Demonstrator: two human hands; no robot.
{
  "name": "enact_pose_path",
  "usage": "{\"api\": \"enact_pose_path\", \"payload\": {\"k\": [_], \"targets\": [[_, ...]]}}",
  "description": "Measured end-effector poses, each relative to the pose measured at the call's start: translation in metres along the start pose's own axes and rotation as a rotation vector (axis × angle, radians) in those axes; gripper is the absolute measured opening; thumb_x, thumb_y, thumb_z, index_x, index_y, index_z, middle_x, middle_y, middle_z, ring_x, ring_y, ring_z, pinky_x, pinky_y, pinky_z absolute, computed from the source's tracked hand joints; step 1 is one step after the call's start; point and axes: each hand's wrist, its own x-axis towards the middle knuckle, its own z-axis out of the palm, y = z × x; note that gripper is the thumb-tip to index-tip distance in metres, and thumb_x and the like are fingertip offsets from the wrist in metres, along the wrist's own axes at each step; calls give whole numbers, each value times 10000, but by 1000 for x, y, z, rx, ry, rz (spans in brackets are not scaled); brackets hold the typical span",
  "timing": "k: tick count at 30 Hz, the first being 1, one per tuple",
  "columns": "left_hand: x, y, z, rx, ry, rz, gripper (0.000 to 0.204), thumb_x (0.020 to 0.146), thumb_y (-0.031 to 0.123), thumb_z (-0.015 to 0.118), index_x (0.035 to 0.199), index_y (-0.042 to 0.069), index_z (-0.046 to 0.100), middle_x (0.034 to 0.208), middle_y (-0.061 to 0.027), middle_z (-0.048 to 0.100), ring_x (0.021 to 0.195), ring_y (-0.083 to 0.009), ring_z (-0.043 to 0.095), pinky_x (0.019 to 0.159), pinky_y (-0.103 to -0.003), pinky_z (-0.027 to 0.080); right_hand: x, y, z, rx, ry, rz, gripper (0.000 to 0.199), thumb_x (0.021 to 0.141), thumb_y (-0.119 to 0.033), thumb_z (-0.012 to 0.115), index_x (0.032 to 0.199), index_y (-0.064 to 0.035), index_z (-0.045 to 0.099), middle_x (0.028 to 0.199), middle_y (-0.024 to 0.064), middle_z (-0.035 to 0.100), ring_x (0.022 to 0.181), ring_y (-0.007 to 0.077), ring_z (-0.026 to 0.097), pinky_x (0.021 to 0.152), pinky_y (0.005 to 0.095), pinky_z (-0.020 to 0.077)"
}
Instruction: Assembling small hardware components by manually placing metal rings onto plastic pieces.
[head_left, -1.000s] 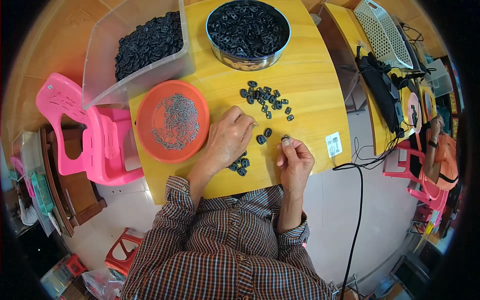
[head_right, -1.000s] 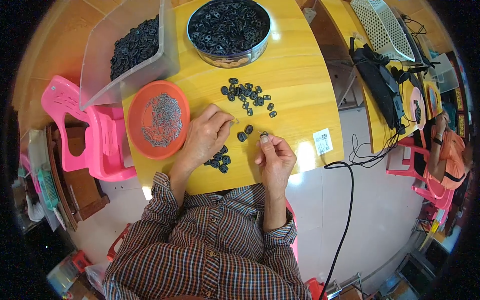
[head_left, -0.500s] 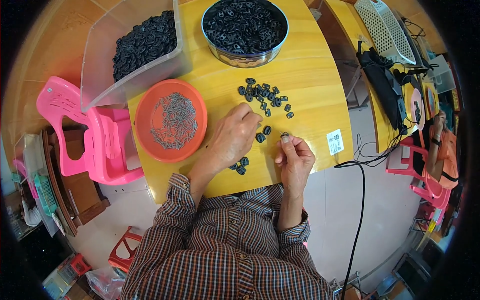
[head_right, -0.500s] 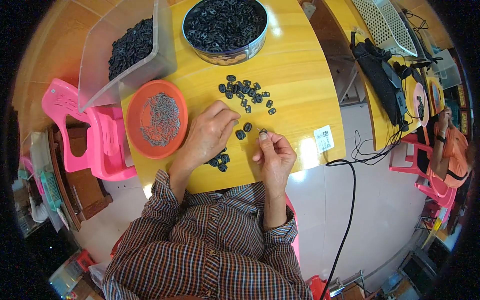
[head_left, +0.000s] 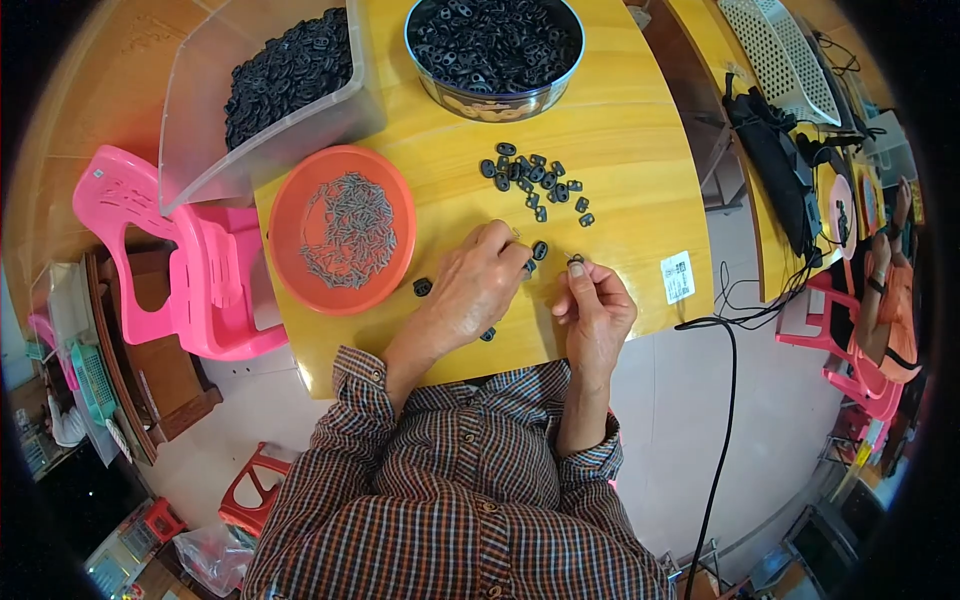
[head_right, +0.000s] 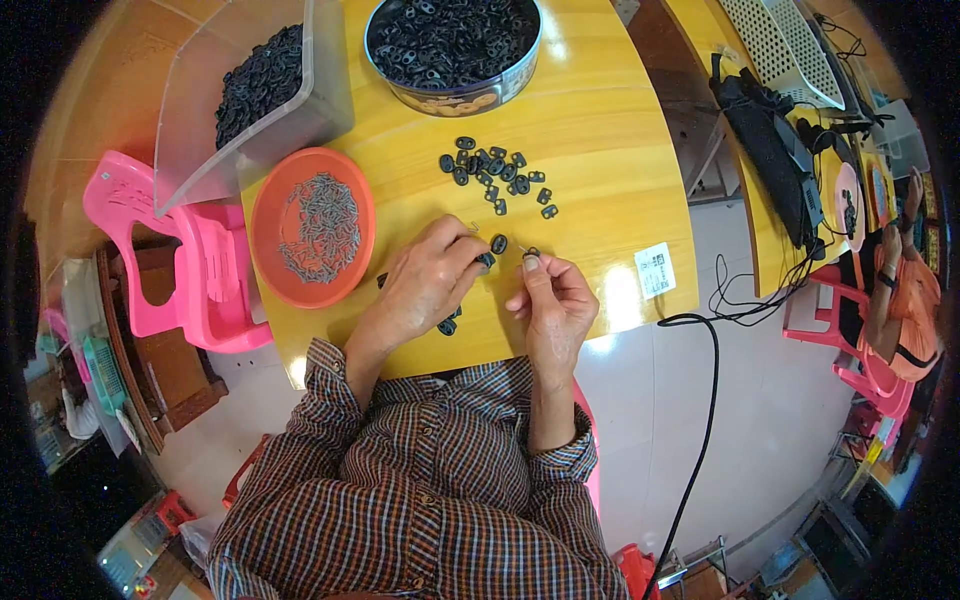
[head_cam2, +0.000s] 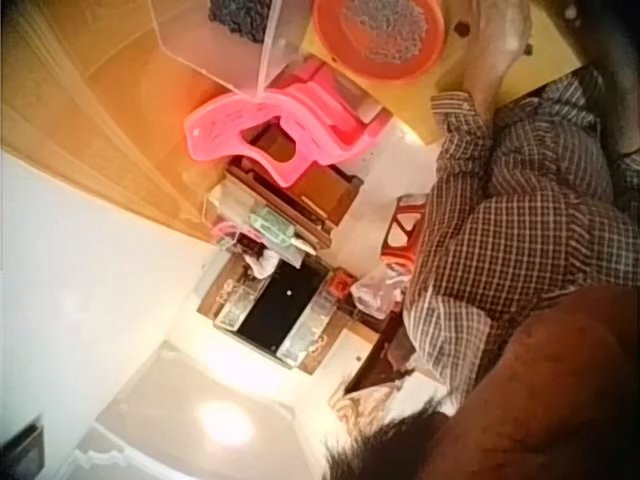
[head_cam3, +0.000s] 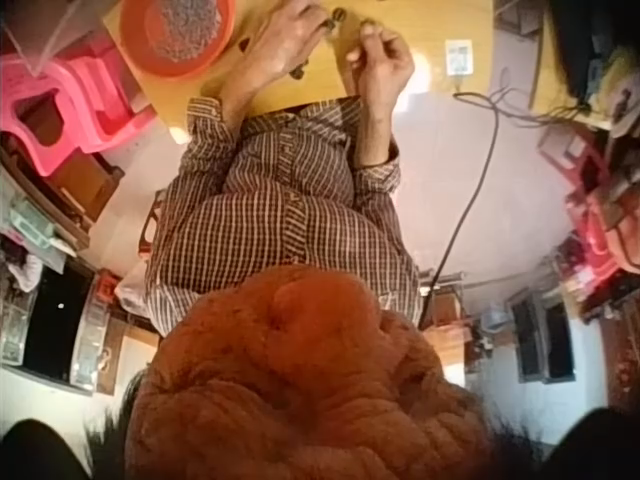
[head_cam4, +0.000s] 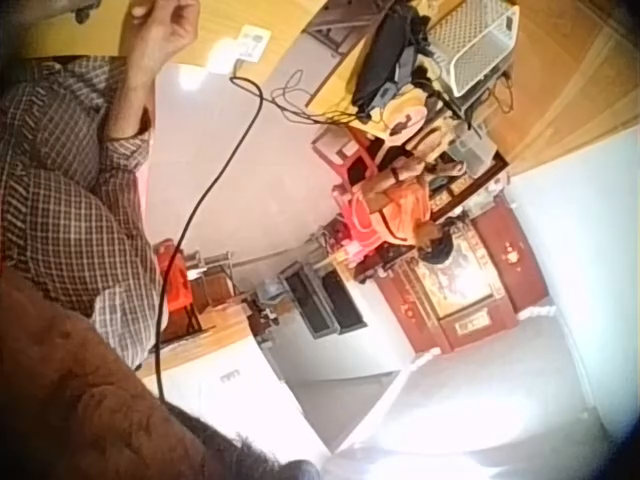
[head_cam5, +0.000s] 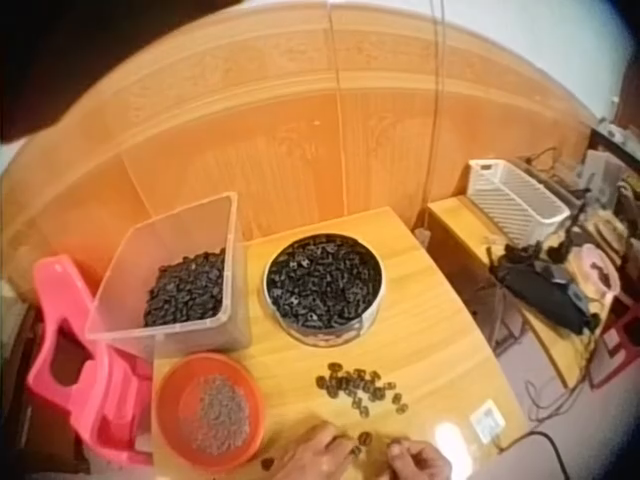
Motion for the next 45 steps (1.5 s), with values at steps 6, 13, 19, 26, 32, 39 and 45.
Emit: {"api": "enact_pose_path", "payload": {"k": [6,13,19,26,32,39,45], "targets": [[-3,1,3,-55,-4,-5,147,771,62,647,902,37,587,873,-107,514,785,-297,578,634,-403,480,1,2,-1,-9,1,-10,115,885,-103,628,888,12,619,682,14,601,480,50,513,434,174,383],[-6,5,-1,-66,-48,-45,147,755,57,653,866,28,561,837,-111,521,752,-306,580,615,-407,472,1,1,0,6,-7,-15,121,883,-105,631,897,14,619,654,13,592,482,52,515,438,173,390],[-1,4,4,3,39,-51,138,772,69,650,880,27,574,843,-116,532,757,-313,584,621,-407,478,1,3,-1,11,-5,-22,130,885,-108,631,901,21,615,671,18,596,489,55,519,438,175,394],[17,14,11,73,56,-71,157,777,74,652,918,36,595,872,-114,533,817,-314,581,644,-416,484,-1,3,-1,19,-14,-37,131,892,-101,623,912,28,610,677,25,597,493,58,523,446,175,399],[17,12,17,28,56,-31,194,762,60,663,944,33,604,850,-116,537,793,-311,585,642,-392,494,0,5,-3,29,-3,-44,133,894,-99,619,916,31,608,666,27,595,497,58,527,447,176,402],[9,2,20,-1176,102,-322,202,884,63,622,1067,-21,615,904,-60,659,710,-77,631,590,-208,515,-1,3,-1,38,9,-45,113,899,-103,608,897,10,611,715,40,627,471,61,491,429,181,365],[8,-3,10,-1444,-51,-416,256,883,16,593,1135,-30,598,892,-86,666,703,-107,648,629,-229,552,-4,2,-1,48,-8,-53,163,902,-168,618,874,-9,596,632,3,563,475,49,489,447,171,371]]}}
